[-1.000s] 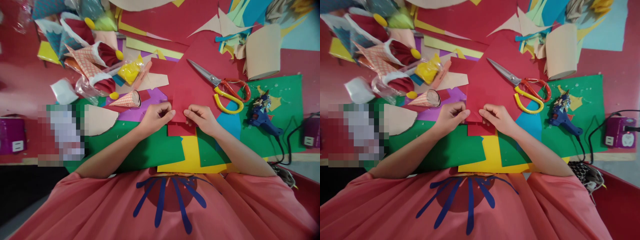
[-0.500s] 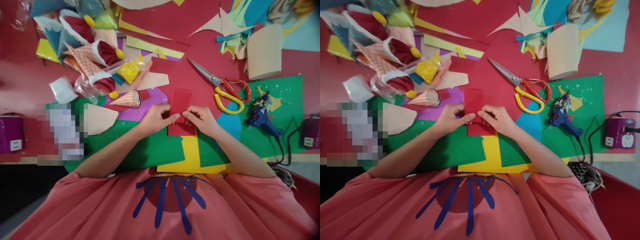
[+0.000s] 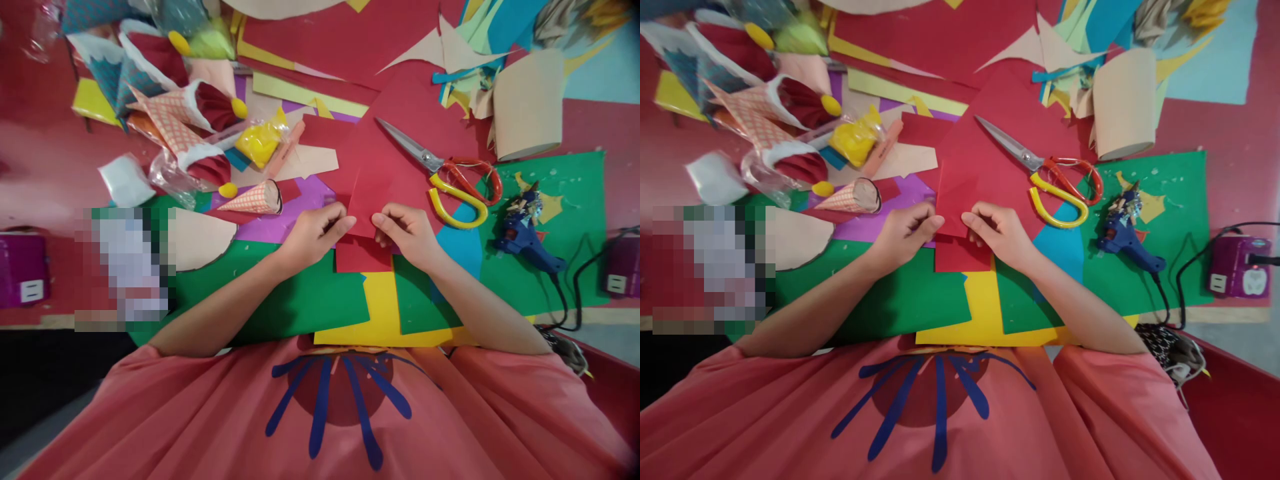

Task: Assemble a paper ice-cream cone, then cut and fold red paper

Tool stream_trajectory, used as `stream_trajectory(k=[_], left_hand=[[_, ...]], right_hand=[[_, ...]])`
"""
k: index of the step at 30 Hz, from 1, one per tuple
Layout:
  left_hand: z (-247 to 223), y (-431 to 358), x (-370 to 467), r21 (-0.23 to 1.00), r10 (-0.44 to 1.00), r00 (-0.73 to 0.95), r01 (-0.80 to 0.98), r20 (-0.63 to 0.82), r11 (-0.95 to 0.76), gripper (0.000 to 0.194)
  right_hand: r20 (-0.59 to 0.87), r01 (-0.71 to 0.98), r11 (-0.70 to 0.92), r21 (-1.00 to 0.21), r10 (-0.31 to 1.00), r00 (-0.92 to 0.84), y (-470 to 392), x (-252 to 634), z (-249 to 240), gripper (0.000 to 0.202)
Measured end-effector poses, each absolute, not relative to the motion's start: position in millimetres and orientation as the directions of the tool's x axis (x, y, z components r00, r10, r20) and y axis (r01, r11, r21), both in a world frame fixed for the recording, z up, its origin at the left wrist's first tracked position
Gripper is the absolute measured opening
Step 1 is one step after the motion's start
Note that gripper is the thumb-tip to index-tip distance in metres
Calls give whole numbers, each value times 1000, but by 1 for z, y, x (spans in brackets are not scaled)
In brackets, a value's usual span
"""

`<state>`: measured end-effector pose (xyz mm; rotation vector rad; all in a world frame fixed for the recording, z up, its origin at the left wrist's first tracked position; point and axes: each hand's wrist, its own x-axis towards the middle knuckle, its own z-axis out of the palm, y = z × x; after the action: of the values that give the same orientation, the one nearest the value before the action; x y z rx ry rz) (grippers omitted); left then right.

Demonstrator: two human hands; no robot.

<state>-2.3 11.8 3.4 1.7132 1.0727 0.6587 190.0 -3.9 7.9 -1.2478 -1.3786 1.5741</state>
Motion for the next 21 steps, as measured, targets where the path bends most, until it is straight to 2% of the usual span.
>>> stream_trajectory(k=[4,12,21], left_hand=[[4,10,-3,927,880,469,357,-73,-113,39],[4,13,-4,988,895,438,156,-85,17,22],[4,14,-3,992,892,437,102,-114,77,21]], right_hand=[[-212,96,-191,-977,923,-321,-4,190,9,41],[-214,109,-187,-976,908,-360,-4,190,8,40],[-194,138,-152,-979,905,-380,-4,190,8,41]])
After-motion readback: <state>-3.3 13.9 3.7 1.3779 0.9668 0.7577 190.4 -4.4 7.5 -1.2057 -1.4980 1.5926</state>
